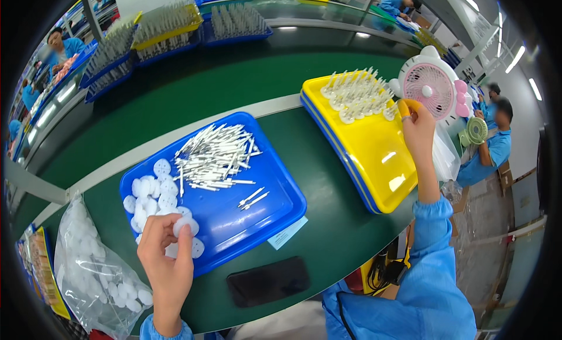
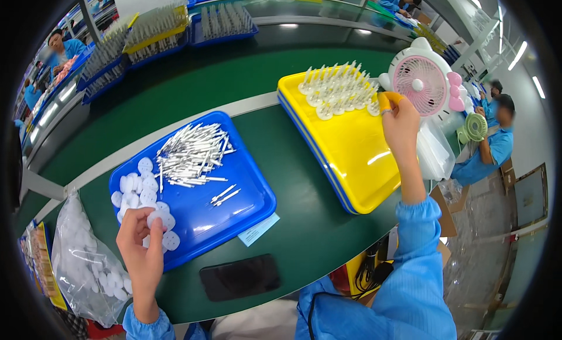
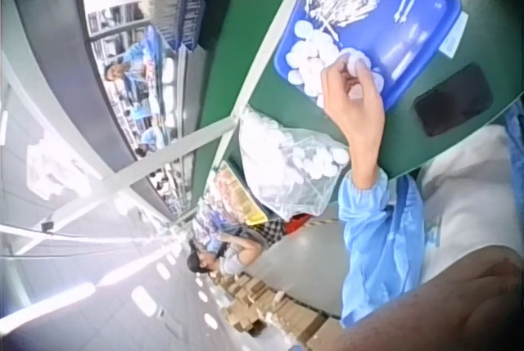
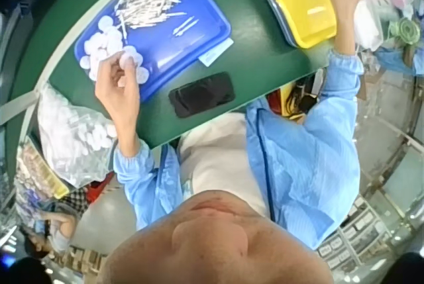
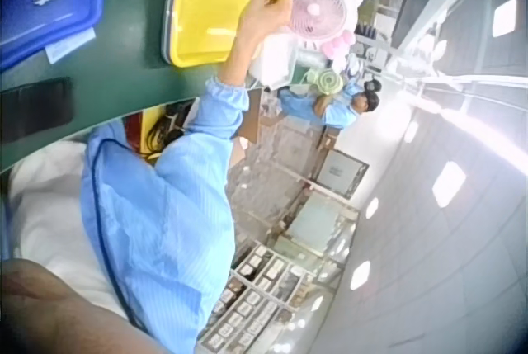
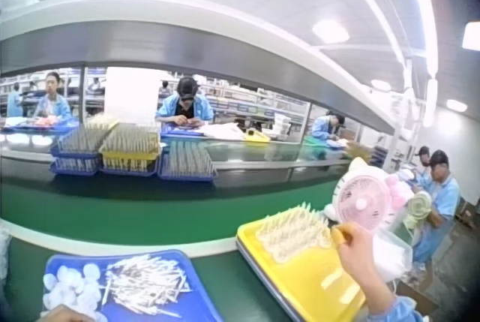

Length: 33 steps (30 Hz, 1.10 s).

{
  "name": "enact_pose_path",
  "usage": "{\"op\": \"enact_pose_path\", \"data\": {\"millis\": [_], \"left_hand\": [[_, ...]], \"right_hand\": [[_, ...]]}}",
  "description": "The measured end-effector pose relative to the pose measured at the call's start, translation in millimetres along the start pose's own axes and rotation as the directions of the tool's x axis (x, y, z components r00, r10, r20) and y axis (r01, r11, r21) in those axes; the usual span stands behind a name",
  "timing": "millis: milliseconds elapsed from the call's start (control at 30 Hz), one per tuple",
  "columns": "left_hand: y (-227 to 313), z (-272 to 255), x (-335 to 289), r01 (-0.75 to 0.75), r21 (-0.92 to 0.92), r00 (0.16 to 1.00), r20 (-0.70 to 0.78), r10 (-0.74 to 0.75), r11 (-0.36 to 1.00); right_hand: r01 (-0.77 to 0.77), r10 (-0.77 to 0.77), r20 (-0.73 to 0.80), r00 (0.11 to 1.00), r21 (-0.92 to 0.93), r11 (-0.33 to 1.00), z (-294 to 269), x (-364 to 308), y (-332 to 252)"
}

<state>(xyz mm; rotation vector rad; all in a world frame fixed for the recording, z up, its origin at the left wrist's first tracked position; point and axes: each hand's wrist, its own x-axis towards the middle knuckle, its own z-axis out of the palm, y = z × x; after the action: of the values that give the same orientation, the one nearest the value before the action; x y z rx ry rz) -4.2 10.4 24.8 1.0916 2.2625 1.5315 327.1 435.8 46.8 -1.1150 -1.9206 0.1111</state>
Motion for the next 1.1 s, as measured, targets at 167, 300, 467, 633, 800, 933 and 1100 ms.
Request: {"op": "enact_pose_path", "data": {"millis": [167, 300, 467, 633, 800, 933, 1100], "left_hand": [[-5.8, 0.4, -3.6, 0.085, -0.138, 0.996, 0.033, -0.081, 0.987], [-6.9, 0.8, -7.0, 0.090, -0.185, 0.994, 0.071, -0.078, 0.979], [-1.7, -6.0, -8.0, 0.145, -0.231, 0.986, 0.114, -0.121, 0.962], [2.8, -6.6, -11.6, 0.240, -0.339, 0.968, 0.161, -0.195, 0.910], [-0.8, -0.8, -12.7, 0.267, -0.404, 0.958, 0.205, -0.198, 0.875], [-0.8, 1.7, -14.0, 0.187, -0.348, 0.977, 0.159, -0.139, 0.919], [2.6, 1.7, -12.9, 0.074, -0.169, 0.990, 0.127, -0.053, 0.983]], "right_hand": [[0.342, -0.461, 0.434, 0.774, 0.326, 0.881, 12.8, -92.6, -145.4], [0.327, -0.574, 0.623, 0.532, 0.474, 0.817, 45.4, -134.2, -199.2], [0.376, -0.575, 0.635, 0.516, 0.436, 0.818, 75.4, -146.2, -215.0], [0.157, -0.589, 0.619, 0.520, 0.609, 0.778, 55.6, -145.6, -249.3], [-0.069, -0.579, 0.577, 0.576, 0.740, 0.669, 38.3, -162.3, -279.1], [0.007, -0.638, 0.565, 0.524, 0.746, 0.666, 47.0, -171.1, -269.5], [-0.034, -0.588, 0.600, 0.542, 0.715, 0.698, 49.8, -170.0, -264.9]]}}
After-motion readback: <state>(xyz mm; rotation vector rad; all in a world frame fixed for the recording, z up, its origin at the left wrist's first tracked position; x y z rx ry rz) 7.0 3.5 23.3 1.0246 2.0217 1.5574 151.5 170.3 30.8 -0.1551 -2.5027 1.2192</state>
